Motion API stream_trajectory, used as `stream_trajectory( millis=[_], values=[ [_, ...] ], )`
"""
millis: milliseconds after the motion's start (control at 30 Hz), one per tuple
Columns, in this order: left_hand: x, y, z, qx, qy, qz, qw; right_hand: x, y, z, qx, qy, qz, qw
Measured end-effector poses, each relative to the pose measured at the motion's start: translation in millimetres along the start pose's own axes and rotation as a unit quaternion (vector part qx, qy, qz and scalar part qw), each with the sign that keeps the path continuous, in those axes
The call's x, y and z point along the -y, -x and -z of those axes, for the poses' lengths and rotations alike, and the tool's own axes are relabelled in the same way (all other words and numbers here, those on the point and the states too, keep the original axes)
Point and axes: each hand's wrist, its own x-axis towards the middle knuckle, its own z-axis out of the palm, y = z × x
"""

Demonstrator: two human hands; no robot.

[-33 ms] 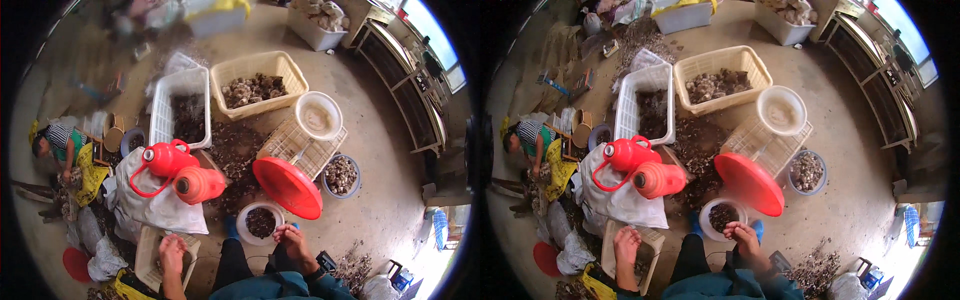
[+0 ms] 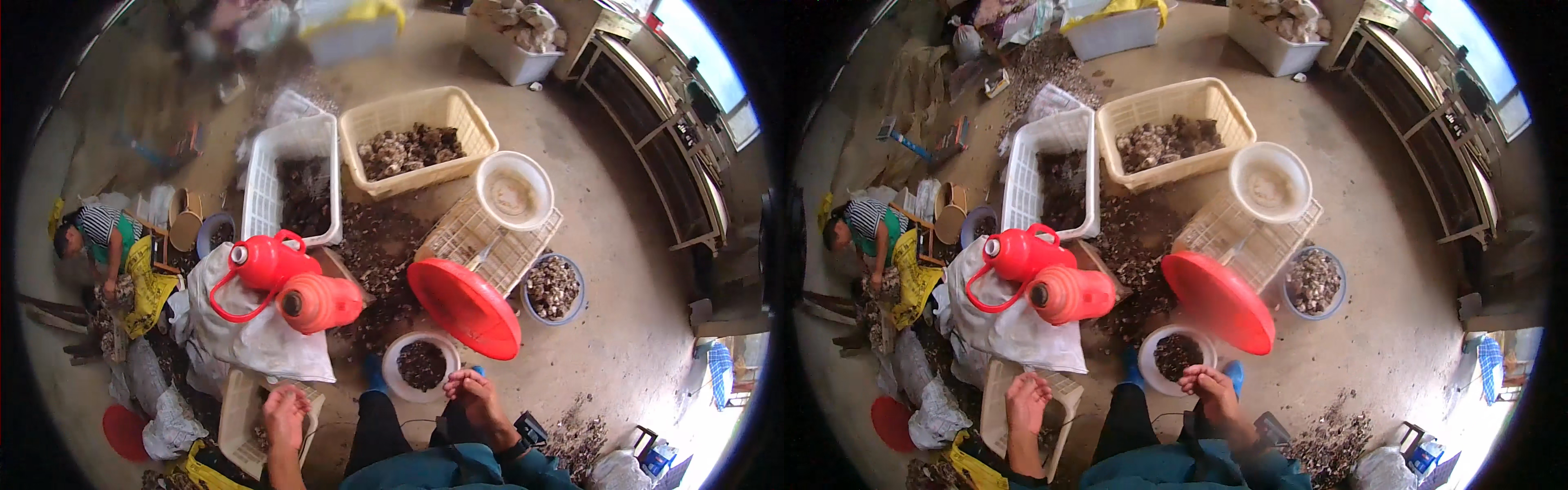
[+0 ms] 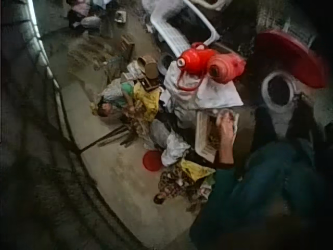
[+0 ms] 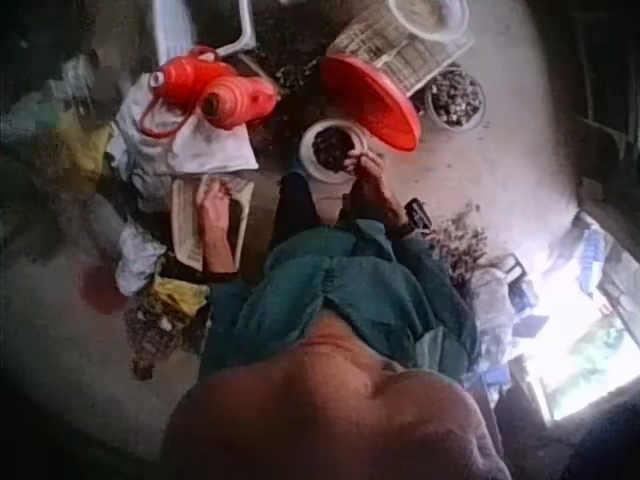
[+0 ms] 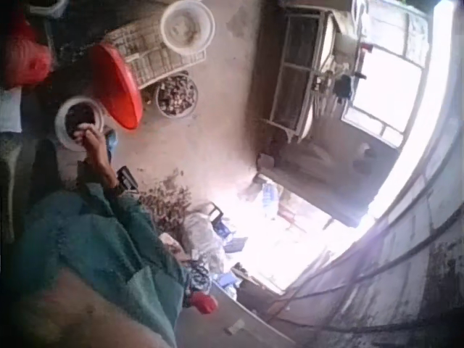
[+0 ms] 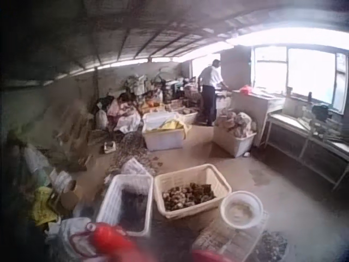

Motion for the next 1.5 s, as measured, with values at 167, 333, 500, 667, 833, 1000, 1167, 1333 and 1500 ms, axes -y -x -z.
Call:
stream_trajectory(
  millis=[167,333,500,667,833,1000,1167,1333,1500],
  values=[
    [49.5,80.3,-101.6,0.096,-0.025,0.010,0.995,49.6,56.9,55.7,0.019,-0.094,-0.023,0.995],
    [91.9,135.9,-178.5,0.155,-0.022,0.060,0.986,104.1,98.7,94.3,-0.010,-0.092,-0.034,0.995],
    [110.1,176.8,-233.2,0.236,-0.059,0.077,0.967,144.2,123.4,123.4,-0.035,-0.100,0.037,0.994],
    [129.5,202.3,-254.9,0.265,-0.076,0.097,0.956,166.8,146.7,146.0,-0.047,-0.128,0.071,0.988],
    [150.4,207.0,-266.9,0.300,-0.074,0.104,0.945,163.3,176.3,175.8,-0.081,-0.097,0.099,0.987],
    [180.4,213.6,-277.8,0.267,-0.060,0.092,0.957,184.2,209.2,205.3,-0.118,-0.085,0.087,0.986],
    [220.7,231.9,-302.8,0.275,-0.081,0.106,0.952,221.3,218.7,246.9,-0.097,-0.083,0.111,0.986],
    [267.5,253.1,-399.7,0.274,-0.084,0.109,0.952,283.8,227.9,325.0,-0.086,-0.102,0.105,0.985],
    [306.2,312.1,-527.3,0.374,-0.091,0.209,0.899,369.3,275.4,395.6,-0.138,-0.107,0.177,0.969]
  ],
)
